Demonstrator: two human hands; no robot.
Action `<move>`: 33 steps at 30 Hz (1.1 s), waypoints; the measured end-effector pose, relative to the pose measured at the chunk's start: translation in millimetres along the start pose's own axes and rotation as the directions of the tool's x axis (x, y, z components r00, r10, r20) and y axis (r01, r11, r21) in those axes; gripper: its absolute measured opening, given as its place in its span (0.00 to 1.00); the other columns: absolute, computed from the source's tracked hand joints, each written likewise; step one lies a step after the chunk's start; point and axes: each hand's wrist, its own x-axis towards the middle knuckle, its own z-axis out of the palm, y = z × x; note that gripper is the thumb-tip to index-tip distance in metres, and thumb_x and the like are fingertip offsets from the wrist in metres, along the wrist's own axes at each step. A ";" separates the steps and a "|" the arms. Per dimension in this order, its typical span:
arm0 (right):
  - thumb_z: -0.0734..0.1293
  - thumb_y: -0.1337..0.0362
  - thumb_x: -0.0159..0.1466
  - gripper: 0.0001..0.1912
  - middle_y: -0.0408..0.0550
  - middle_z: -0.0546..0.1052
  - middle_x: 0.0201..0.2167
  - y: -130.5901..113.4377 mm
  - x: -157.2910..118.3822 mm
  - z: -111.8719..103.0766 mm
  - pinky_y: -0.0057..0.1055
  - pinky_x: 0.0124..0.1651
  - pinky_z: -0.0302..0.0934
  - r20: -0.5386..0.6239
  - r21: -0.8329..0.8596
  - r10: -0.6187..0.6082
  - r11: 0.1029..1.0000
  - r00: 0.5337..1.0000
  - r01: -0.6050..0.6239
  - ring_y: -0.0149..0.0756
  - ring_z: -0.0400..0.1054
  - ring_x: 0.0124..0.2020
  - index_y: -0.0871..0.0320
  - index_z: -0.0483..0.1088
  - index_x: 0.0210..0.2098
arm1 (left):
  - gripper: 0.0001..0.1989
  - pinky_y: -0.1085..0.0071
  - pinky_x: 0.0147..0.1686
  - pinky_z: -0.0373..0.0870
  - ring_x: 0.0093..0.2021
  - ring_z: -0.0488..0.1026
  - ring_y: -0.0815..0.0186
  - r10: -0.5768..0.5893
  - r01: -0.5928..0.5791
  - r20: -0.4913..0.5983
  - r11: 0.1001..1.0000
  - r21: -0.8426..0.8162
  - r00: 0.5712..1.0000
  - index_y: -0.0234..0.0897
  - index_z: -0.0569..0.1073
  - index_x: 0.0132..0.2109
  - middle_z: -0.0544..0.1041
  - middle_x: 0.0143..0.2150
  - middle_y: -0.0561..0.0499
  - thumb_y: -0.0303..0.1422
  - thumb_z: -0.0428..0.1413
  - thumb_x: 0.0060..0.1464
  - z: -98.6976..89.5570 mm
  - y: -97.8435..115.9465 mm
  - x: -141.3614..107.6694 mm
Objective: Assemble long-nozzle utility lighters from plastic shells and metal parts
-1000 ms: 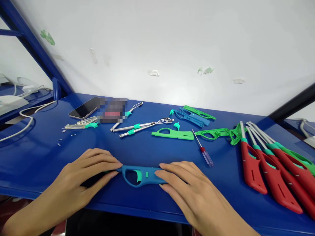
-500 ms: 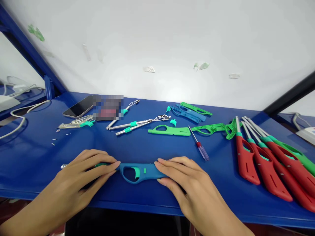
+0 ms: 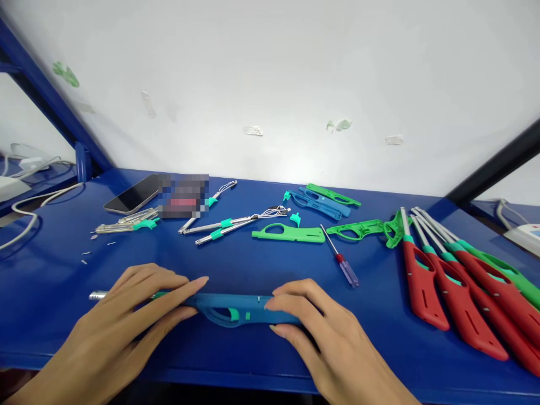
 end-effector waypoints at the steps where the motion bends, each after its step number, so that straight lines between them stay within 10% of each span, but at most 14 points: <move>1: 0.67 0.65 0.76 0.18 0.43 0.79 0.59 -0.3 -1.7 0.2 0.26 0.60 0.73 -0.010 -0.018 -0.008 1.000 1.000 0.008 0.35 0.78 0.58 0.42 0.71 0.63 | 0.21 0.62 0.58 0.60 0.53 0.66 0.62 0.006 -0.006 0.008 1.000 0.005 1.000 0.35 0.69 0.69 0.73 0.53 0.47 0.19 0.52 0.74 -0.2 0.3 -1.8; 6: 0.68 0.59 0.76 0.28 0.43 0.82 0.56 -8.0 2.1 -2.1 0.27 0.57 0.75 -0.119 -0.078 -0.008 0.997 0.993 -0.001 0.36 0.81 0.53 0.43 0.62 0.74 | 0.24 0.61 0.62 0.59 0.58 0.65 0.60 -0.009 0.008 0.051 1.000 0.027 0.999 0.37 0.72 0.66 0.69 0.56 0.45 0.14 0.52 0.70 1.6 2.8 -10.8; 11: 0.67 0.64 0.77 0.18 0.40 0.83 0.54 -12.5 9.7 -7.5 0.24 0.59 0.72 -0.081 -0.048 -0.123 0.992 0.989 0.119 0.32 0.78 0.52 0.45 0.70 0.65 | 0.19 0.57 0.75 0.48 0.69 0.63 0.59 0.063 -0.066 0.037 0.995 0.074 0.997 0.33 0.71 0.65 0.76 0.62 0.45 0.19 0.52 0.72 7.4 12.4 -4.3; 26: 0.59 0.68 0.80 0.18 0.43 0.87 0.53 -36.5 7.5 17.5 0.27 0.58 0.76 -0.174 -0.222 -0.223 0.958 0.959 0.182 0.33 0.83 0.51 0.56 0.78 0.60 | 0.12 0.64 0.73 0.55 0.52 0.81 0.66 0.021 -0.021 -0.134 1.000 0.002 0.991 0.41 0.82 0.51 0.87 0.44 0.59 0.23 0.56 0.73 13.5 21.7 7.2; 33: 0.63 0.76 0.72 0.20 0.45 0.88 0.50 -30.6 8.3 8.9 0.22 0.59 0.74 -0.232 -0.194 -0.247 0.960 0.941 0.204 0.32 0.84 0.49 0.58 0.77 0.58 | 0.24 0.49 0.75 0.49 0.75 0.61 0.48 -0.014 0.010 0.014 0.975 0.220 1.000 0.33 0.70 0.70 0.76 0.69 0.42 0.35 0.60 0.71 -15.5 -5.8 -8.2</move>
